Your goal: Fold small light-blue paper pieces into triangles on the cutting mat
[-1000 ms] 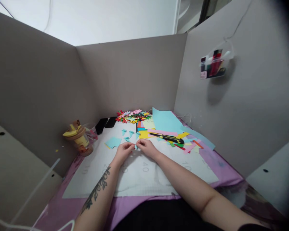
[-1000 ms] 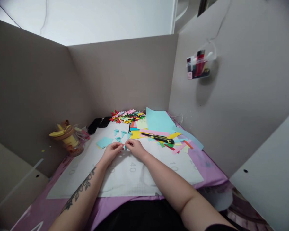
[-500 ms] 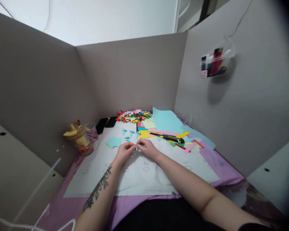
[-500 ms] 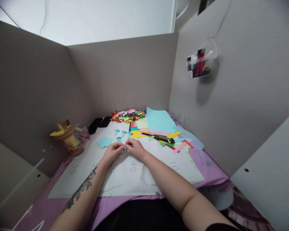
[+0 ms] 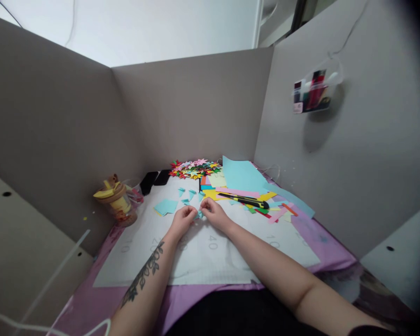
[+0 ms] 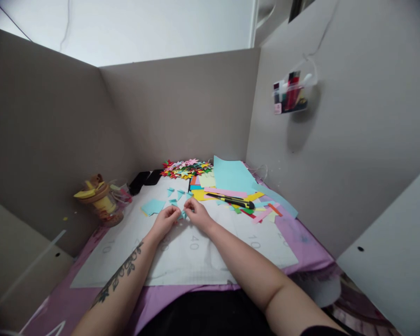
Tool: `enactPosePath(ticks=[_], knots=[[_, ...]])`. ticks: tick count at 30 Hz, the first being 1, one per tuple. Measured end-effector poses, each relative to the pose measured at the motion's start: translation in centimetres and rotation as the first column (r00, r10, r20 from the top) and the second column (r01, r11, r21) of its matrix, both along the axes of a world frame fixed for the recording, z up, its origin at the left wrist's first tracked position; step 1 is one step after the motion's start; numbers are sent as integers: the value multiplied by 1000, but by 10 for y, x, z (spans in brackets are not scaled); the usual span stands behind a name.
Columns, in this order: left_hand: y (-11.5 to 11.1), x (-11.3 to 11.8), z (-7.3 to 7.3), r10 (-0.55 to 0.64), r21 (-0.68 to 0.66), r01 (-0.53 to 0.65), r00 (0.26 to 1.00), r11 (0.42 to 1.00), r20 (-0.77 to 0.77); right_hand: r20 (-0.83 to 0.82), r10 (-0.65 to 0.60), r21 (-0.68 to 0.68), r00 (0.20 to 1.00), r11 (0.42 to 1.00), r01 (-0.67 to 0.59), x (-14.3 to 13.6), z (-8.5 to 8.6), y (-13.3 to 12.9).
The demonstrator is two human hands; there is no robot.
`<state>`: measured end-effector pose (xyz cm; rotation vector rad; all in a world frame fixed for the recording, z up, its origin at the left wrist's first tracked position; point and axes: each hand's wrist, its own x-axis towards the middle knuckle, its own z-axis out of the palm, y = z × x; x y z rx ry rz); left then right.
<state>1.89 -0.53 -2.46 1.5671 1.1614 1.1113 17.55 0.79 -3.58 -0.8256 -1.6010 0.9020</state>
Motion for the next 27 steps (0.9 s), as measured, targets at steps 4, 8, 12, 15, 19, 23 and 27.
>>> enactPosePath(ticks=[4, 8, 12, 15, 19, 23, 27], knots=[[2, -1, -3, 50, 32, -51, 999, 998, 17, 7, -47, 7, 999, 999, 47, 1, 2, -1], [4, -2, -4, 68, 50, -69, 997, 996, 28, 66, -45, 18, 997, 999, 44, 1, 4, -3], [3, -2, -2, 73, 74, -74, 997, 995, 15, 110, -88, 5, 990, 996, 88, -1, 6, -5], [2, -1, -1, 90, 103, -90, 996, 991, 0, 131, -135, 29, 982, 991, 132, -3, 7, -7], [1, 1, 0, 94, 117, -93, 996, 989, -4, 147, -171, 143, 974, 978, 150, -6, 5, -8], [-1, 2, 2, 86, 149, -85, 996, 985, 4, 140, -210, 212, 968, 961, 178, -7, 3, -7], [-3, 4, 4, 106, 212, -95, 994, 973, -41, 112, -214, 249, 970, 951, 181, -5, 2, -5]])
